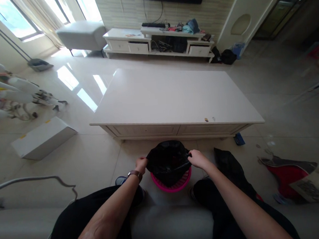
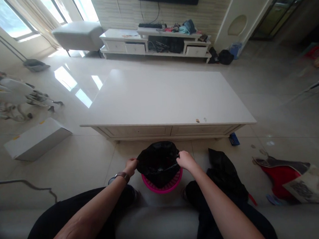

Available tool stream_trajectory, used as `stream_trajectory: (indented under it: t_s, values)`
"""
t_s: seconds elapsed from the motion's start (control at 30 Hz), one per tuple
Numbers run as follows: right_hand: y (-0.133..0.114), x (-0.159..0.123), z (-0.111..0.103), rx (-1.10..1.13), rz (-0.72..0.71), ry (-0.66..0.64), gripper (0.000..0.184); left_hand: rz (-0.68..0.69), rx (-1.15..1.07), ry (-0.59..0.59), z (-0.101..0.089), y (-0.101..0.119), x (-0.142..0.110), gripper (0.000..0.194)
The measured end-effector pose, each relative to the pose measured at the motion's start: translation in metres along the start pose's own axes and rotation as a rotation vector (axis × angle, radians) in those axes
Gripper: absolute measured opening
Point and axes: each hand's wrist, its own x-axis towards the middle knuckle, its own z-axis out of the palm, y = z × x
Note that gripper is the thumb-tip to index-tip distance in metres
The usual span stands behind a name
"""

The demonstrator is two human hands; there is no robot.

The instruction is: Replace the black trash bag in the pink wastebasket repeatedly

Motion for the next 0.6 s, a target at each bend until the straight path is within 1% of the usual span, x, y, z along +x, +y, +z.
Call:
stream_trajectory:
  t_s: [0.1, 0.2, 0.23, 0.33, 0.4, 0.47, 0.53, 0.6]
  values:
    - [-0.007, -0.005, -0.003, -0.101, -0.004, -0.054, 0.031, 0.061, 0.096, -0.04, -0.001, 0.02, 0.0, 0.018]
    - [-0.012, -0.012, -0.008, -0.164, -0.012, -0.088, 0.036, 0.167, 0.197, -0.104, -0.009, 0.038, -0.011, 0.012]
    - [-0.013, -0.015, -0.011, -0.177, -0.019, -0.095, 0.038, 0.207, 0.236, -0.118, -0.015, 0.042, -0.016, 0.012]
    - [-0.014, -0.023, -0.018, -0.202, -0.046, -0.104, 0.039, 0.323, 0.366, -0.137, -0.038, 0.052, -0.036, 0.028]
    - [-0.014, -0.027, -0.022, -0.21, -0.066, -0.105, 0.038, 0.386, 0.452, -0.14, -0.052, 0.057, -0.048, 0.034]
    - [-0.012, -0.03, -0.024, -0.214, -0.083, -0.105, 0.038, 0.433, 0.527, -0.127, -0.06, 0.061, -0.056, 0.038]
    - [-0.011, -0.031, -0.026, -0.214, -0.09, -0.1, 0.038, 0.462, 0.588, -0.108, -0.062, 0.067, -0.058, 0.035]
    - [-0.009, -0.029, -0.026, -0.207, -0.092, -0.088, 0.039, 0.469, 0.636, -0.107, -0.06, 0.075, -0.055, 0.02]
